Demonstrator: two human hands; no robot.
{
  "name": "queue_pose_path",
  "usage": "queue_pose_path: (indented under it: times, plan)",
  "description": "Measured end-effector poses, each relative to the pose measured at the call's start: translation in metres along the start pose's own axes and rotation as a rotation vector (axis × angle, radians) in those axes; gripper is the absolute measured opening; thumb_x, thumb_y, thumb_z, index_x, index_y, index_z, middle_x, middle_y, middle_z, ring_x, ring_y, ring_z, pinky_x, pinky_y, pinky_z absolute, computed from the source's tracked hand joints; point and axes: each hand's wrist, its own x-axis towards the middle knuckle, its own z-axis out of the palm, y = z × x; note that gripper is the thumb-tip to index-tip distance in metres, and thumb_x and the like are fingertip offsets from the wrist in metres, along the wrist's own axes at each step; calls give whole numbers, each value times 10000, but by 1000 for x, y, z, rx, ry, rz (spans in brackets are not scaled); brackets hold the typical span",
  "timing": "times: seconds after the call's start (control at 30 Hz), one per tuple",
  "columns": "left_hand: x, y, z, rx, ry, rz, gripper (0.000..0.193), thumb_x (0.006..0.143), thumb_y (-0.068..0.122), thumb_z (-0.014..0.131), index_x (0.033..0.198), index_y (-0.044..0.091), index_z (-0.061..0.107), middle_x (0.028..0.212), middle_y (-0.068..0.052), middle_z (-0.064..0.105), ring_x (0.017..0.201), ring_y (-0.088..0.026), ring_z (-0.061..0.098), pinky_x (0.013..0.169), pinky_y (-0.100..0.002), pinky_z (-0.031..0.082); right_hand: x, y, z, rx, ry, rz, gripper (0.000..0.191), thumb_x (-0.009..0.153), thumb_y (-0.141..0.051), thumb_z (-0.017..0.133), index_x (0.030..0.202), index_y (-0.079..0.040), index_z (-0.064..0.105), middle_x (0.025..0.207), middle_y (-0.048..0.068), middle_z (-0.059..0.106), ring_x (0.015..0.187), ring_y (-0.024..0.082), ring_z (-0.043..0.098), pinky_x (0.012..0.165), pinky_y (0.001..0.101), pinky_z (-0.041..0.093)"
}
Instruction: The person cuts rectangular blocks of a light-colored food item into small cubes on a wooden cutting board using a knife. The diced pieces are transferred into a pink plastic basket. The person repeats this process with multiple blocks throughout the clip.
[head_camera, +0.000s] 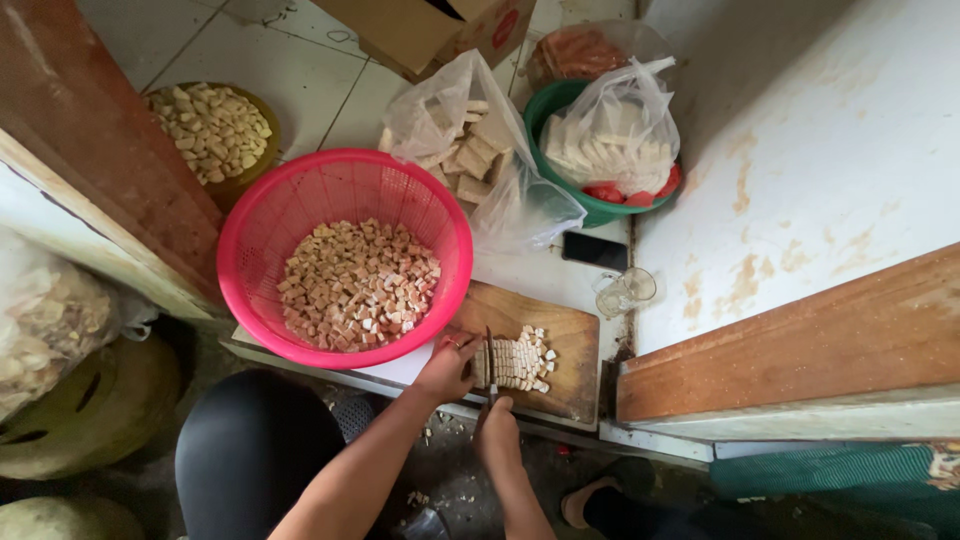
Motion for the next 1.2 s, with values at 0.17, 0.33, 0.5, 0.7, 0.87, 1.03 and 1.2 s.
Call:
queue_pose_path:
  times: [0.17,0.33,0.5,0.7,0.87,1.03,1.2]
  plan:
    - [1,-2,-1,-17,76,-15,783,671,144,851,1379,-17,557,1332,-216,536,1253,-433,452,1062,-479,379,-11,-12,-9,30,-14,37,296,1033,-252,450,1069,42,451,952,373,677,955,549,653,850,596,498]
    - [1,-2,0,-99,36,-53,644,664,76,840,1276,21,649,1282,-144,592,1216,-358,517,1039,-430,437,-11,-13,-7,-14,-63,74,206,1002,-157,428,1093,27,444,1027,377,666,1004,538,658,878,582,516]
    - [1,0,0,-64,69,-25,621,665,59,842,1262,24,674,1218,-136,610,1173,-354,530,1010,-435,450,-18,-16,-3,-15,-21,5,261,1032,-220,449,1070,38,436,966,371,679,975,550,650,866,595,510]
    - [1,2,-1,-94,61,-52,582,661,47,838,1224,15,692,1206,-137,613,1146,-340,552,973,-416,476,-25,-21,-5,-32,28,-41,247,1004,-194,498,1053,39,431,898,354,687,915,542,665,815,596,528]
    - [2,4,-3,-169,32,-80,531,670,10,801,1193,28,717,1217,-121,620,1145,-314,582,967,-395,501,-30,-25,-8,-62,37,-54,212,980,-144,494,1043,49,434,888,355,687,905,537,670,810,589,535]
    - [2,6,-4,-127,28,-81,532,668,11,813,1190,25,712,1210,-127,615,1131,-327,569,970,-409,485,-33,-30,-12,-53,25,-45,182,974,-101,470,1051,59,429,906,361,689,923,539,671,831,584,536]
    - [3,5,-1,-105,29,-88,498,670,-1,801,1160,24,718,1230,-132,605,1135,-338,556,972,-415,482,-29,-31,-13,-101,-45,1,186,940,-28,440,1097,66,410,987,378,680,989,536,669,859,558,552]
